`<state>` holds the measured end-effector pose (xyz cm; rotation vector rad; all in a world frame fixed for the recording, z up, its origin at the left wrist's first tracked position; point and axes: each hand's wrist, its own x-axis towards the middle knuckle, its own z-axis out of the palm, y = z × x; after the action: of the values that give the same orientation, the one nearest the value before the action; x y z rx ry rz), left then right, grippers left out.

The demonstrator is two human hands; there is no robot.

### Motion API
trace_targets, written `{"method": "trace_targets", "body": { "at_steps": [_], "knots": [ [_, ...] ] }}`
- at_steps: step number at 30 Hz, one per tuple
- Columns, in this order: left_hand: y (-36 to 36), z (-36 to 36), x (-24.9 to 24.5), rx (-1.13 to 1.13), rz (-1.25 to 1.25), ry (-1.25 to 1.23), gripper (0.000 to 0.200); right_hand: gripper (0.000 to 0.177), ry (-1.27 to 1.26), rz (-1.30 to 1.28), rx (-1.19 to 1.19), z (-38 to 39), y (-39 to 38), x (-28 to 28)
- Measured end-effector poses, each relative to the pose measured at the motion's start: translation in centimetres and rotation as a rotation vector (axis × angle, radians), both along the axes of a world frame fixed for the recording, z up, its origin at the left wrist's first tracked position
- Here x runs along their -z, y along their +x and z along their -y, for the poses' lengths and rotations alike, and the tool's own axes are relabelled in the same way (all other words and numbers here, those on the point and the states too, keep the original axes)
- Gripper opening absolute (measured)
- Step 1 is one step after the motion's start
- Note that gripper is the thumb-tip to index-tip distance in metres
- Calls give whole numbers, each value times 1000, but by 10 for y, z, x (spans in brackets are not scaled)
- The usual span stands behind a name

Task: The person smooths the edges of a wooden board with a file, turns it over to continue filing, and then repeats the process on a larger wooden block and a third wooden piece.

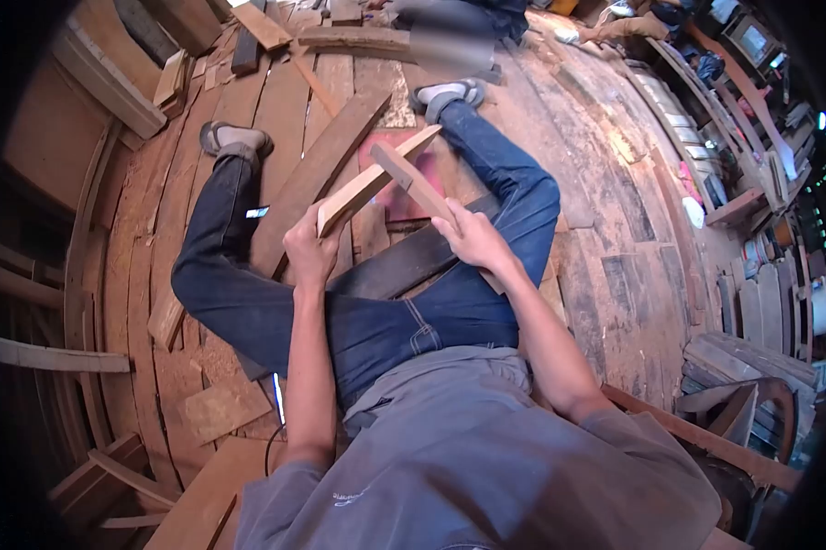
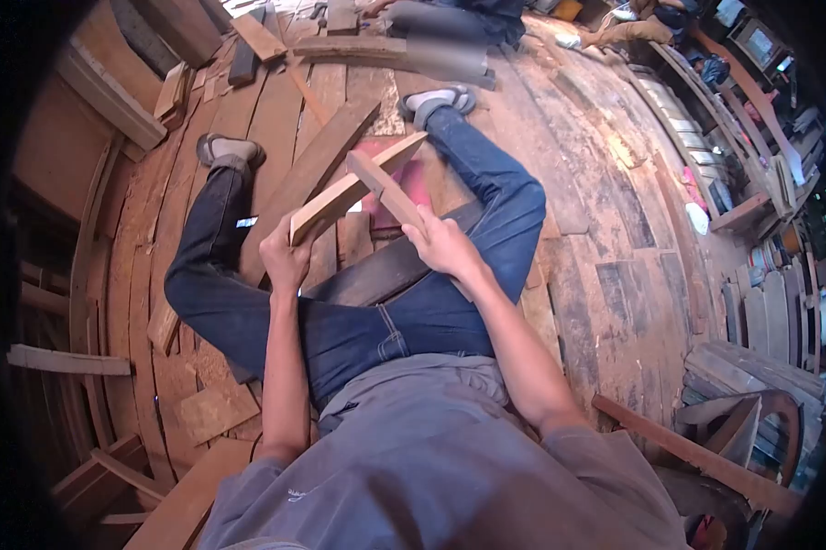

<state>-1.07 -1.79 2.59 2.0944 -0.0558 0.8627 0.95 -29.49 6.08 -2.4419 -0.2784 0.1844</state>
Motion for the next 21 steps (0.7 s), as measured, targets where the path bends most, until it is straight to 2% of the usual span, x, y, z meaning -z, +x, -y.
{"method": "trace_targets", "body": {
  "at_steps": [4,7,8,11,12,15,17,18,21],
  "knots": [
    [2,-7,11,-41,-25,-2,34,43,189,-17,-194,-24,-32,-13],
    [4,-6,13,-18,1,-15,34,40,183,103,-154,-7,-6,8],
    [3,-5,13,-10,-15,-21,33,41,219,-74,-123,-3,4,2],
    [1,-2,5,-25,-21,7,33,43,223,-30,-75,-15,-8,1],
    [2,-3,7,-30,-22,13,33,44,248,60,-148,-20,-16,4],
    [2,-6,10,-11,-2,19,33,44,263,6,-182,-15,-25,-5],
    [-1,-1,5,-15,-25,21,32,41,194,85,-131,0,-5,4],
    [-1,1,4,-17,-34,30,33,41,163,-62,-60,1,7,0],
    [2,3,5,-12,-9,29,31,41,169,23,-72,-13,-8,5]
  ]
}}
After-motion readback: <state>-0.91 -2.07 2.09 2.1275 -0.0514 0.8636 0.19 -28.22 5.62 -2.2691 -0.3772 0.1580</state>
